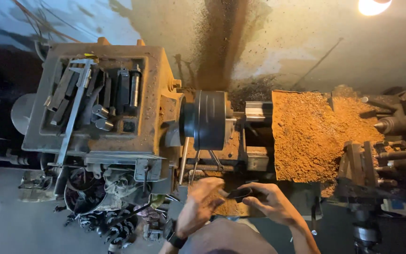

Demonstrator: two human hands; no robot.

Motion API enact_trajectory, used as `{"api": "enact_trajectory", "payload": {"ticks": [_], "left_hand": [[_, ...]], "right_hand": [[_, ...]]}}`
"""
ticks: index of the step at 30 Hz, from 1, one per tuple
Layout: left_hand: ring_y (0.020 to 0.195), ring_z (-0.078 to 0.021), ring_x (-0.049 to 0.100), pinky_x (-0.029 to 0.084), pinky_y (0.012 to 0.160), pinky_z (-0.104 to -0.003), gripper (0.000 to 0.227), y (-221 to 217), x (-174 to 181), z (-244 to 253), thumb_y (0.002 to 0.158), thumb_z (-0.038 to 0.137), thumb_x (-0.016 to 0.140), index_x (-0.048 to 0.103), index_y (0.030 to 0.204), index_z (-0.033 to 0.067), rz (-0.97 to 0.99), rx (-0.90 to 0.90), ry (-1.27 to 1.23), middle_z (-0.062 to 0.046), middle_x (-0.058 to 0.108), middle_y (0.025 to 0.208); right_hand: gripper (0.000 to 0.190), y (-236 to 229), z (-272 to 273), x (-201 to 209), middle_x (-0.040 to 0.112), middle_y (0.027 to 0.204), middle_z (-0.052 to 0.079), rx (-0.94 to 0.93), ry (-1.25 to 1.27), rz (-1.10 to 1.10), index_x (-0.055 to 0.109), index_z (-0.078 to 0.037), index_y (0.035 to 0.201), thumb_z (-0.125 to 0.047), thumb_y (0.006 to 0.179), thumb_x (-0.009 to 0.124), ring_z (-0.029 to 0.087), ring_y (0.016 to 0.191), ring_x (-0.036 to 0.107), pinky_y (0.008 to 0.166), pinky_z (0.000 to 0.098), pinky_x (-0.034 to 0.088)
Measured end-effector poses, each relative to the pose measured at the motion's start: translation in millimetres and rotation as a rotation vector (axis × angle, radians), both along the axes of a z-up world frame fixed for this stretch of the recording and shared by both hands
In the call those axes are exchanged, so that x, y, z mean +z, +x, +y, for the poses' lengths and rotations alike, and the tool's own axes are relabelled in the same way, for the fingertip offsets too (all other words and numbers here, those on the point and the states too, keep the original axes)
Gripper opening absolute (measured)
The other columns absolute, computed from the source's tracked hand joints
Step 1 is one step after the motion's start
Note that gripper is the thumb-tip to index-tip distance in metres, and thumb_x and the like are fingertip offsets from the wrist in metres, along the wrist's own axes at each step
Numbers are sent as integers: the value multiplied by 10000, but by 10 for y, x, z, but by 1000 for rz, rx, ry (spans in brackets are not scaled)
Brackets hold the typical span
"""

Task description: The person operates a metal lathe in a workshop, using a T-handle wrench to tighten the chuck jaws on a cylindrical metal workpiece. They repeatedly adjust the tool and check the workpiece before walking to a nearby table to place small metal parts into containers.

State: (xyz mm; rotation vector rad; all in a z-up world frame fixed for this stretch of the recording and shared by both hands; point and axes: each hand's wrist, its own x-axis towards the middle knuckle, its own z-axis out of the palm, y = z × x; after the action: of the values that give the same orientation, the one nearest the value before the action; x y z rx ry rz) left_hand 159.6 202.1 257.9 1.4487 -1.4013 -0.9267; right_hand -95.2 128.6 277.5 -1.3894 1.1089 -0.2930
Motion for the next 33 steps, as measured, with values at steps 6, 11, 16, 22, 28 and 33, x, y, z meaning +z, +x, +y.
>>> {"api": "enact_trajectory", "payload": {"ticks": [6, 11, 16, 22, 28, 33], "left_hand": [[987, -242, 708, 561, 861, -334, 302, 78, 178, -5, 927, 34, 705, 714, 1228, 53, 145, -325, 106, -97, 730, 1097], [862, -204, 714, 571, 772, -321, 155, 579, 467, -93, 862, 32, 745, 738, 1017, 23, 28, -148, -105, -96, 763, 944], [729, -261, 706, 542, 633, -376, 89, 1886, 1298, -838, 934, 139, 711, 716, 928, 50, -489, 305, -239, -118, 739, 850], [813, -346, 719, 560, 738, -440, 172, 3401, 668, -1773, 899, 247, 722, 798, 945, 100, -832, 515, -164, -132, 764, 905], [861, -308, 721, 557, 728, -438, 335, 2769, 1059, -1066, 883, 375, 732, 752, 1091, 113, -951, 582, -358, -113, 772, 965], [972, -178, 729, 590, 874, -340, 312, 1826, 49, -243, 992, 208, 687, 693, 1209, -17, 362, -167, 135, -109, 762, 1041]], "right_hand": [[313, 272, 1, 180, 815, 1045, 89, 106, 71, -59, 729, -37, 1171, -190, 899, 734, 151, 1007, 769, 893, 298, 625], [371, 449, 30, -86, 764, 1097, 104, -61, -80, -199, 650, 0, 1269, -99, 911, 662, 177, 1026, 720, 881, 324, 587], [353, 546, 56, -344, 751, 1066, 161, -153, -11, -323, 623, 74, 1285, -45, 954, 603, 207, 931, 694, 814, 341, 575], [327, 855, 86, -179, 774, 1029, 149, -128, 3, -285, 656, 74, 1242, -62, 946, 625, 194, 878, 693, 792, 321, 585], [260, 1095, 107, -146, 778, 964, 96, -141, -55, -218, 708, 40, 1161, -79, 938, 649, 155, 848, 697, 764, 285, 580], [191, 1105, 289, -631, 769, 890, 64, -242, -34, -144, 739, 31, 1071, -98, 968, 644, 125, 822, 698, 743, 267, 578]]}}
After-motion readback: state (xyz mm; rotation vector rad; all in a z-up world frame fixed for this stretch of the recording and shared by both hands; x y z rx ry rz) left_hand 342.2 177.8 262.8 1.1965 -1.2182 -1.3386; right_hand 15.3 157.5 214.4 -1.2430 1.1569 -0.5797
